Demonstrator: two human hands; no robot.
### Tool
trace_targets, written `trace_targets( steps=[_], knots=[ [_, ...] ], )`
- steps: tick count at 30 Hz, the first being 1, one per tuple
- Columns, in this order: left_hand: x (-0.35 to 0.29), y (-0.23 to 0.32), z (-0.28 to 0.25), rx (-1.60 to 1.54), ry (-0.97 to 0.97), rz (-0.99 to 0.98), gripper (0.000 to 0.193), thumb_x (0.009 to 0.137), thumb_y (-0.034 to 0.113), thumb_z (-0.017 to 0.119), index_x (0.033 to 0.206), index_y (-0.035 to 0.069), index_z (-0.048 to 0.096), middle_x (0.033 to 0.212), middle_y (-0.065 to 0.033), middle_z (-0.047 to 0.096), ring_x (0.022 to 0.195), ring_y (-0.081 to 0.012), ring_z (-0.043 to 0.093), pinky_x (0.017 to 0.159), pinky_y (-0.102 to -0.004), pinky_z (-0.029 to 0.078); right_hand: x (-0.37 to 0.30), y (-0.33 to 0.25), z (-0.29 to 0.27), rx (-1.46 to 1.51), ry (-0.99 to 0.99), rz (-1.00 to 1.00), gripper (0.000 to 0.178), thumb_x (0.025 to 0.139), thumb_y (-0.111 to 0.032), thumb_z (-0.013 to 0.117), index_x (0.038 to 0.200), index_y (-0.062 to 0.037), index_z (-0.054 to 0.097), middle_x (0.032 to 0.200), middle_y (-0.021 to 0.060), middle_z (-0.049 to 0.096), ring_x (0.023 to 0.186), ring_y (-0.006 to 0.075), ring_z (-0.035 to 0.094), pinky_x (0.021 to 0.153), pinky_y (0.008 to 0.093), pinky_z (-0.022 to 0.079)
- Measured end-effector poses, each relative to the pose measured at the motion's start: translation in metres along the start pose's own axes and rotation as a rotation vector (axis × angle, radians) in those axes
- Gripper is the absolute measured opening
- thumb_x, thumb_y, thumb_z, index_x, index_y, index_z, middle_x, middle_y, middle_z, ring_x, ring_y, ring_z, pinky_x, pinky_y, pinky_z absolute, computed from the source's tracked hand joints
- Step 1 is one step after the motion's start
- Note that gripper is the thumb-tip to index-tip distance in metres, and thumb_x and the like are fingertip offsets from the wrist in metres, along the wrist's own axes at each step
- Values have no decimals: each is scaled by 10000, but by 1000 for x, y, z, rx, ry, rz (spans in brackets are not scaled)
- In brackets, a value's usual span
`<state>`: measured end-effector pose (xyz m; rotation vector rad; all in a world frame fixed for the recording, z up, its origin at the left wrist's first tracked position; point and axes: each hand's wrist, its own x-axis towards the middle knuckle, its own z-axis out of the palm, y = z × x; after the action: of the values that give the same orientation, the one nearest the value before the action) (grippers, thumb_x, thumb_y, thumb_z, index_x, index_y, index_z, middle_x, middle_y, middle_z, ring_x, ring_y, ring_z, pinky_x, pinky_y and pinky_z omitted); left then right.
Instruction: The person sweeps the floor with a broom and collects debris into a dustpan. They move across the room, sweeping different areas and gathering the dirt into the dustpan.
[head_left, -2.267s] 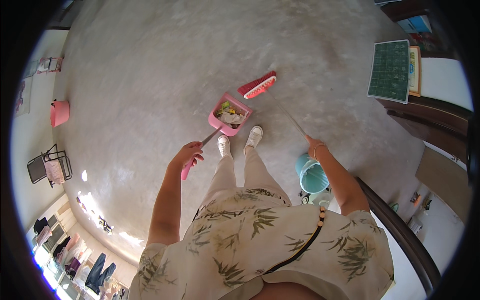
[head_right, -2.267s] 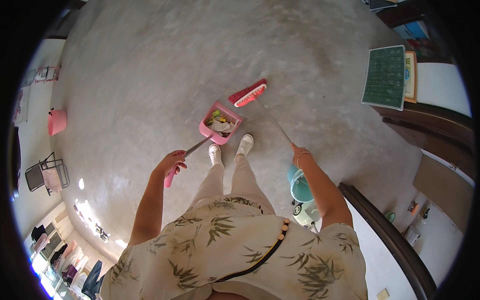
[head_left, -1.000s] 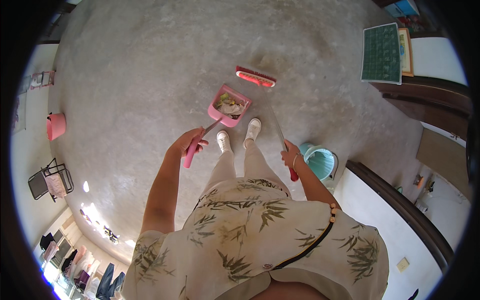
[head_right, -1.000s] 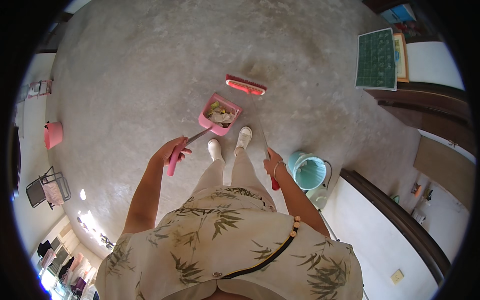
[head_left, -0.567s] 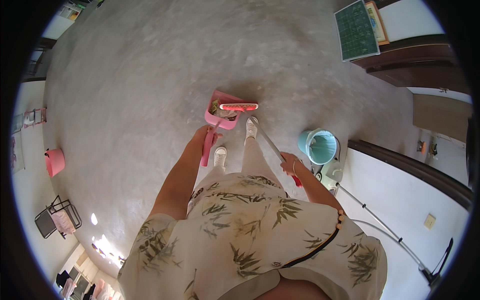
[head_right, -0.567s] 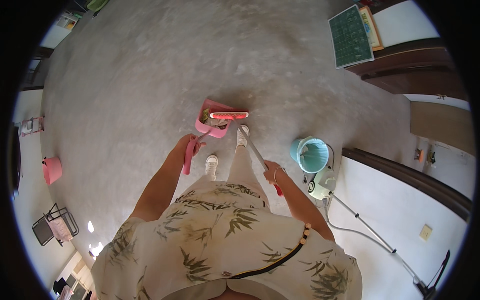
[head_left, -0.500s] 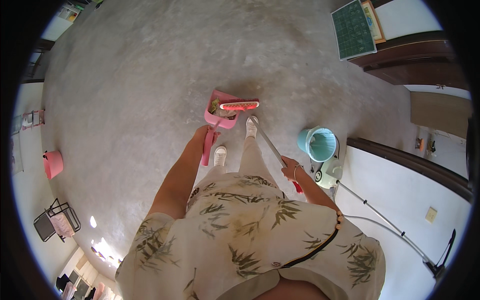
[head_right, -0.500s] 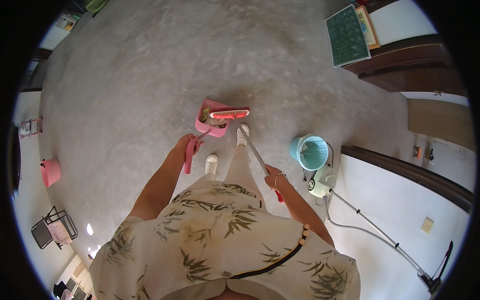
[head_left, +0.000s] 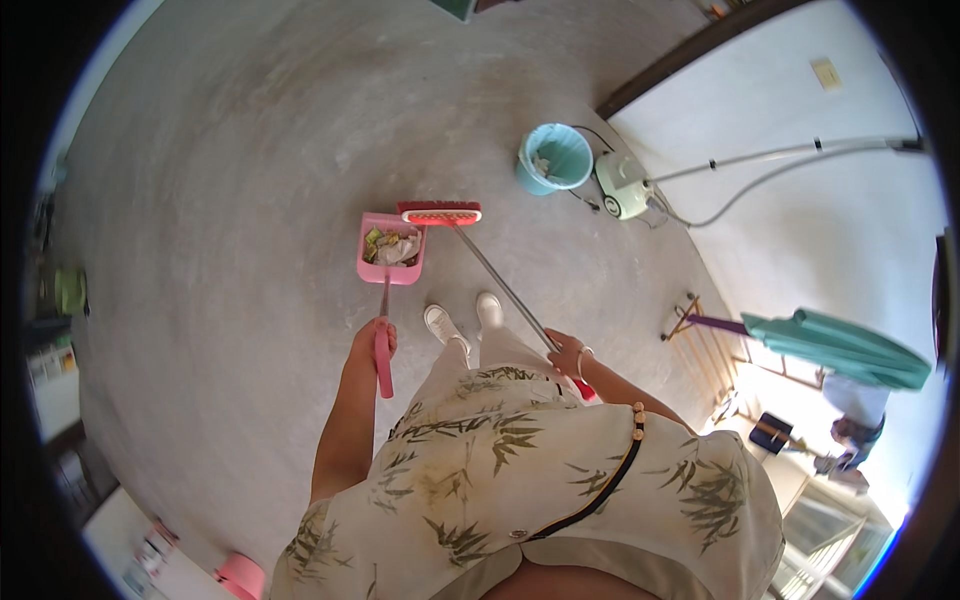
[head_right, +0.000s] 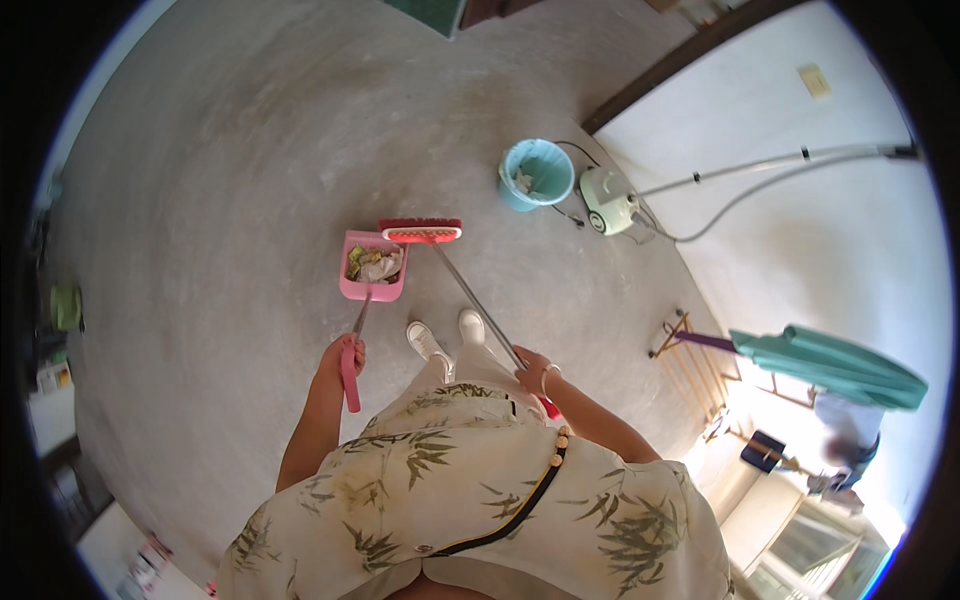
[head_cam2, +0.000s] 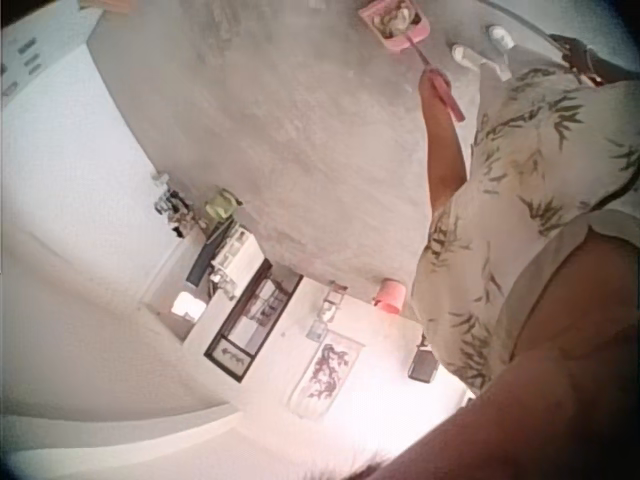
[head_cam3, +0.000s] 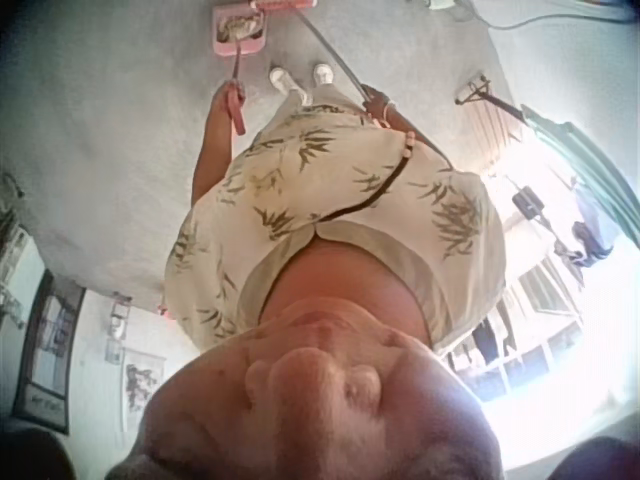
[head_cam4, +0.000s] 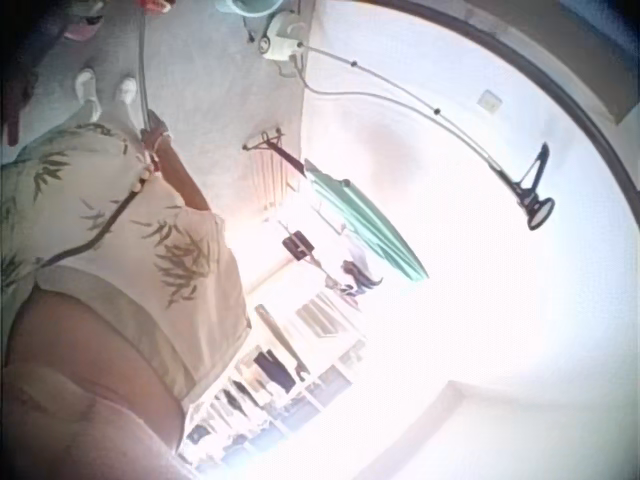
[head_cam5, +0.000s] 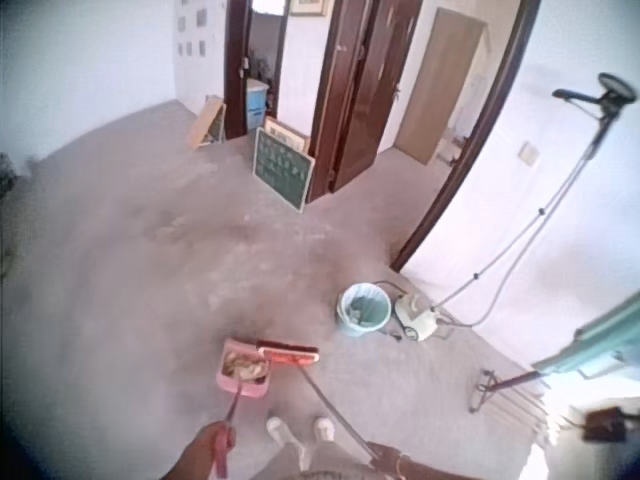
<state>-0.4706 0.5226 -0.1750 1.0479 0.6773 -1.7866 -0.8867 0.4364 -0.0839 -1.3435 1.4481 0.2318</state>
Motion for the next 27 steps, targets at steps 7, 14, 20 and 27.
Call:
trace_targets(
  steps=[7, 14, 20, 27],
  knots=[
    [-59, -192, -43, 85, -37, 124, 102, 739, 71, 517, 646, 37, 493, 579, -53, 497, 452, -152, 476, 391, -213, 411, -181, 178, 27, 145, 100, -9, 594, 764, -77, 506, 1329, -179, 357, 604, 54, 552, 440, 122, 481, 429, 283, 432],
    [-103, -359, -89, 20, 12, 506, 169, 799, 180, 575, 760, 32, 504, 586, -56, 492, 467, -150, 485, 395, -239, 386, -182, 326, 62, -11, 260, -362, 504, 752, -130, 551, 1243, -94, 444, 663, 126, 580, 602, 220, 564, 593, 338, 447],
    [-107, -290, -46, 362, 100, 778, 159, 782, 152, 570, 747, 35, 468, 577, -62, 485, 450, -177, 491, 394, -298, 405, -123, 235, 23, 58, 186, -305, 228, 799, -216, 546, 816, 10, 521, 576, 84, 559, 438, 161, 525, 438, 306, 435],
    [-24, -281, 0, 547, 260, 945, 79, 744, 37, 493, 728, 21, 418, 539, -76, 447, 417, -180, 469, 367, -338, 404, -61, 244, -50, -13, 255, -318, 242, 805, -233, 529, 837, 7, 538, 575, 90, 570, 450, 170, 541, 449, 311, 446]
  ],
)
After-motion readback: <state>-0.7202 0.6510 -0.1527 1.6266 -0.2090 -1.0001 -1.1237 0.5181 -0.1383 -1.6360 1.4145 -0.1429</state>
